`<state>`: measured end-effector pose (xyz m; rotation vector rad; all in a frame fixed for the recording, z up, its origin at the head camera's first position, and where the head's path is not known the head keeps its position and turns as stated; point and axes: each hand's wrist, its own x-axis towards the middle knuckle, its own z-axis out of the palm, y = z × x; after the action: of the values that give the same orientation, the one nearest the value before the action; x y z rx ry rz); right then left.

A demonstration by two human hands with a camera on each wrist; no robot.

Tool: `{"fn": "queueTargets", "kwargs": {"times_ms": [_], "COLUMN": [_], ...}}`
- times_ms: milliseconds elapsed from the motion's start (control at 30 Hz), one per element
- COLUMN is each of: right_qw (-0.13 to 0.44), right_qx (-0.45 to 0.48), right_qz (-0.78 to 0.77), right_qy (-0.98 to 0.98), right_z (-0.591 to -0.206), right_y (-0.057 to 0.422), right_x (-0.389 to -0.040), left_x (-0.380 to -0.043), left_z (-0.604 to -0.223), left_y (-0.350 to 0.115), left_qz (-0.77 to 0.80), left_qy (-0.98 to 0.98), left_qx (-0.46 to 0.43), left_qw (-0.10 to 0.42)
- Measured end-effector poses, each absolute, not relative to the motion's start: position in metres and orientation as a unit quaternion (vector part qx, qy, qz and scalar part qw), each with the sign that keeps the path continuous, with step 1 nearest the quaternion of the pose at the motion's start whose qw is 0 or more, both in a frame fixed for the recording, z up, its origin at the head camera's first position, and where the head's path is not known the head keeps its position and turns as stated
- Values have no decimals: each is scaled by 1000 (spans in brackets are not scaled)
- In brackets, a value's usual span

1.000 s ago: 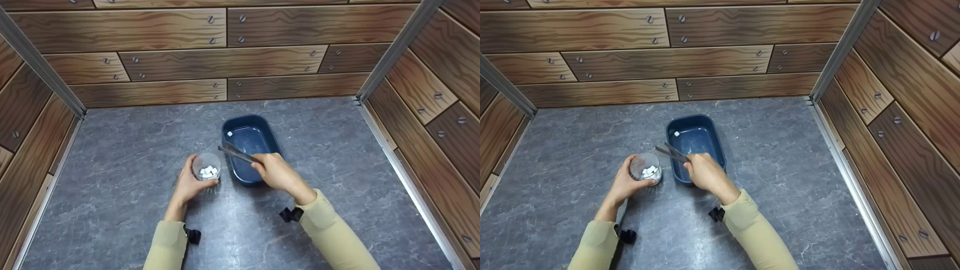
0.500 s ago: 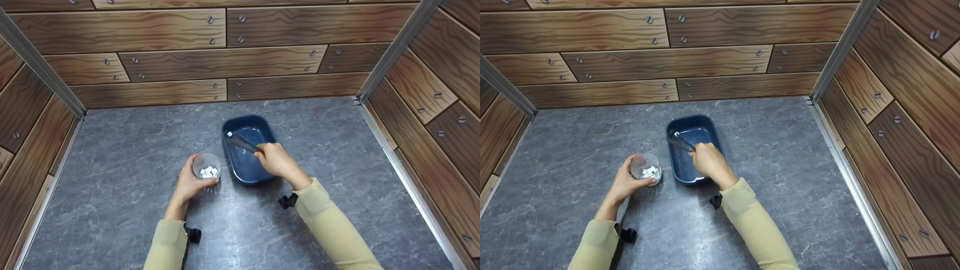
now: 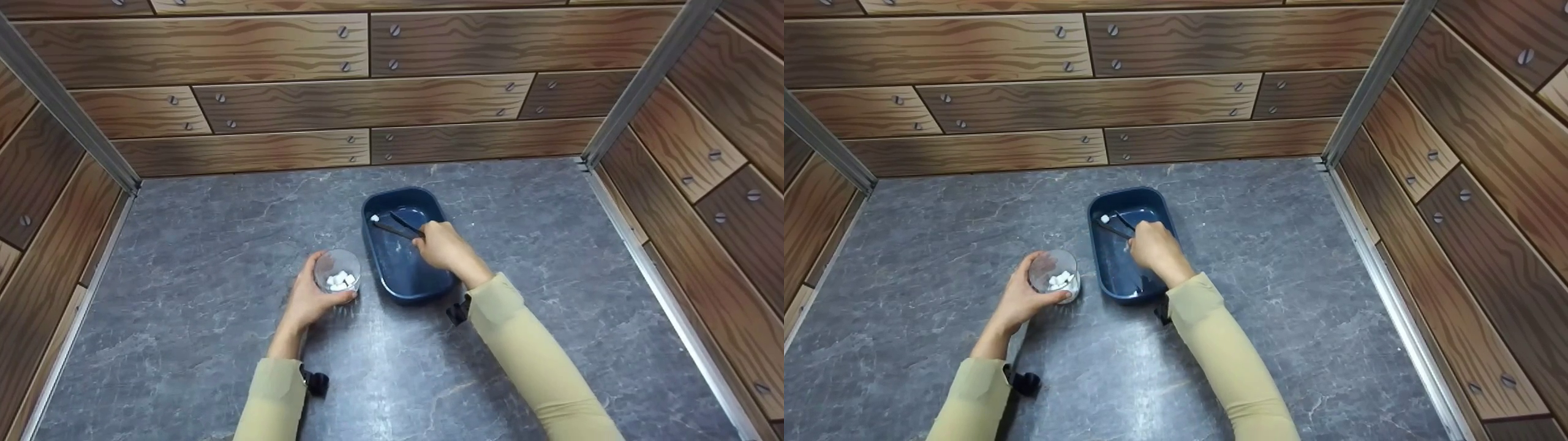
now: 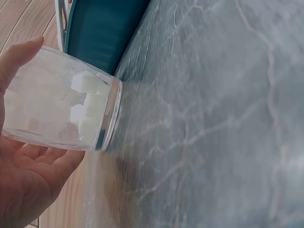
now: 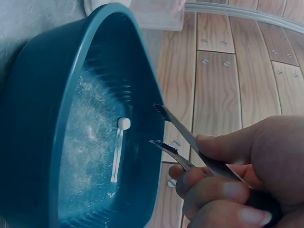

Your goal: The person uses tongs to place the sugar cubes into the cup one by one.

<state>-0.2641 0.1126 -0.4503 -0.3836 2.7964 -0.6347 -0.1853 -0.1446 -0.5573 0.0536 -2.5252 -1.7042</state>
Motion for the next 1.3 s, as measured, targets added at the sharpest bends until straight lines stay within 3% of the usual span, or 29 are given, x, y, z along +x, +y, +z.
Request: {"fn": "queueTargets", "kwargs": {"times_ms": [1300], "right_qw": [100], "right_qx": [-150], "right_qz": [-123], "right_qy": [976], "right_z": [-479], "right_y": [88], "right_x": [-293], "left_x": [-186], "left_z": [-558], "left_y": [-144], "left_qz": [-574], "left_qy": [-817], "left_qx": [24], "left_qw": [37]}}
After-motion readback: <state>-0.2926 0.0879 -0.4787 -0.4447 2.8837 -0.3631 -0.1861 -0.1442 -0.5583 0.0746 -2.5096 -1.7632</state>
